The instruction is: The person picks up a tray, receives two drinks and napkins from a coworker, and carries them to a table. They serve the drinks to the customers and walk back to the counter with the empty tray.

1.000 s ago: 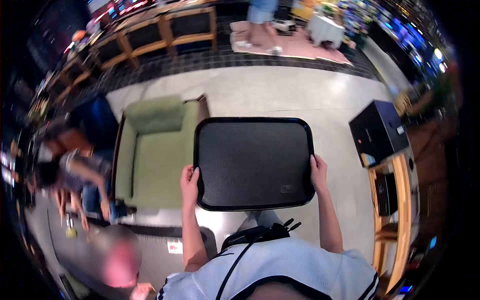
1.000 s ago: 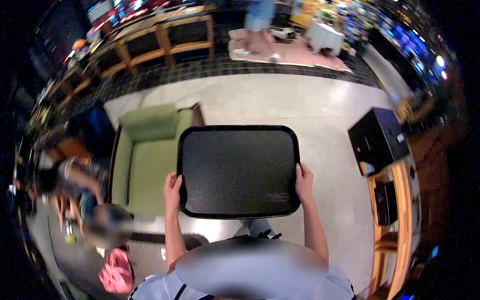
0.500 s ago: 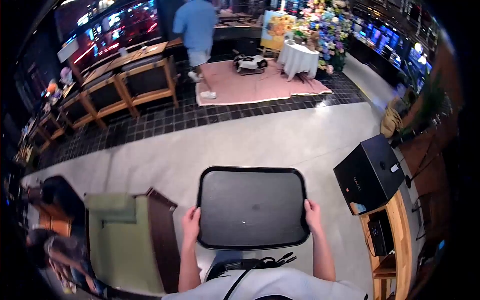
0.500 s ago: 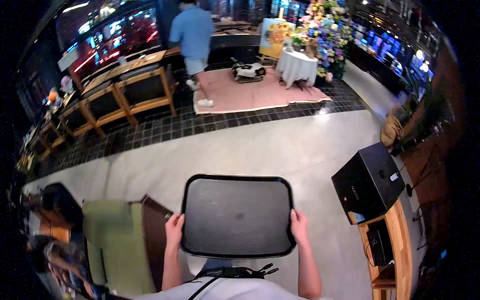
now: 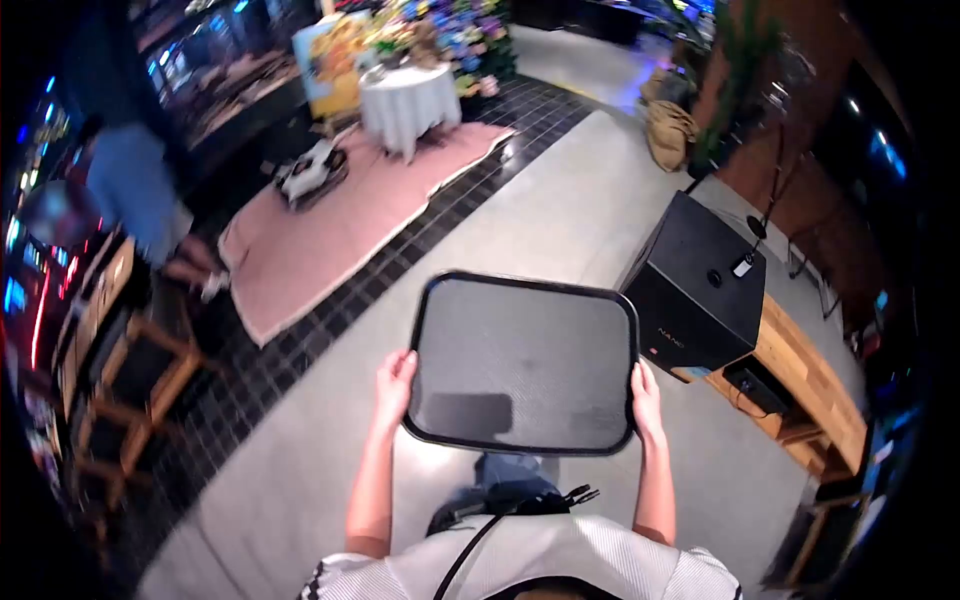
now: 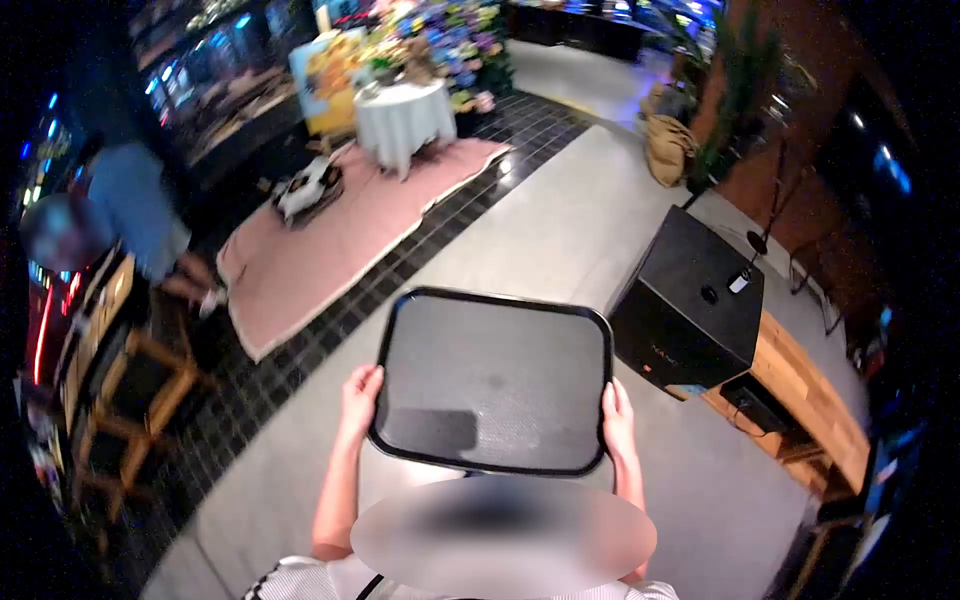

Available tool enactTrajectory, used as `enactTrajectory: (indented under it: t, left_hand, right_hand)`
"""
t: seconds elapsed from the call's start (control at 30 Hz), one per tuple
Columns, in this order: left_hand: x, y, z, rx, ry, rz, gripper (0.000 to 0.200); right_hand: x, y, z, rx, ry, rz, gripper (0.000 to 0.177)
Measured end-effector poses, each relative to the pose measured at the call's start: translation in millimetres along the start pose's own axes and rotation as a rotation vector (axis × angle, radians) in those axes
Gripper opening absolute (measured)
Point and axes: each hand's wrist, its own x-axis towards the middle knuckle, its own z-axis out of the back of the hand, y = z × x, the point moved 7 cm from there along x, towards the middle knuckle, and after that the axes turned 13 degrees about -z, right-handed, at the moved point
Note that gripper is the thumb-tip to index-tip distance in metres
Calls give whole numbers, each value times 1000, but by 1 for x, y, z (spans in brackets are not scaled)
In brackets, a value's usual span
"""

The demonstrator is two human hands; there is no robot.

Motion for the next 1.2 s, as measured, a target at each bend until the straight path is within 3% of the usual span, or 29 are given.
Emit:
enactTrajectory:
  t: [0.13,0.23,0.4,0.43,0.5,0.57,0.67,0.83,0.9,1.1,1.17,1.2]
  left_hand:
    - [122,33,-99,-80,141,17,24]
    - [201,52,-145,-84,70,61,22]
    - [350,66,-196,-67,-7,139,26]
    - [383,54,-211,-194,-8,134,27]
    - [450,44,-240,-190,40,117,27]
    - [517,44,-276,-177,61,1,29]
    - [628,61,-345,-255,49,17,34]
    - [820,40,-533,-208,319,69,36]
    - [891,44,-618,-161,404,32,38]
    - [1068,78,-875,-147,715,-53,31]
    - [1120,82,-926,-214,638,-7,31]
    - [1149,86,-943,-132,592,-18,31]
  right_hand:
    - [99,28,3,-3,-136,47,38]
    - [217,35,4,-77,-167,50,37]
    - [394,119,-42,-1,6,83,32]
    - [433,126,-49,1,20,36,33]
    - [511,147,-65,23,-31,-6,34]
    - [587,177,-87,39,58,-2,37]
    - [699,200,-90,120,50,9,33]
    - [833,258,-22,65,-234,-51,37]
    - [878,259,22,101,-484,-104,40]
    - [1054,301,91,245,-595,-78,33]
    - [1144,303,117,100,-693,-60,34]
    - [1197,316,121,134,-595,-34,34]
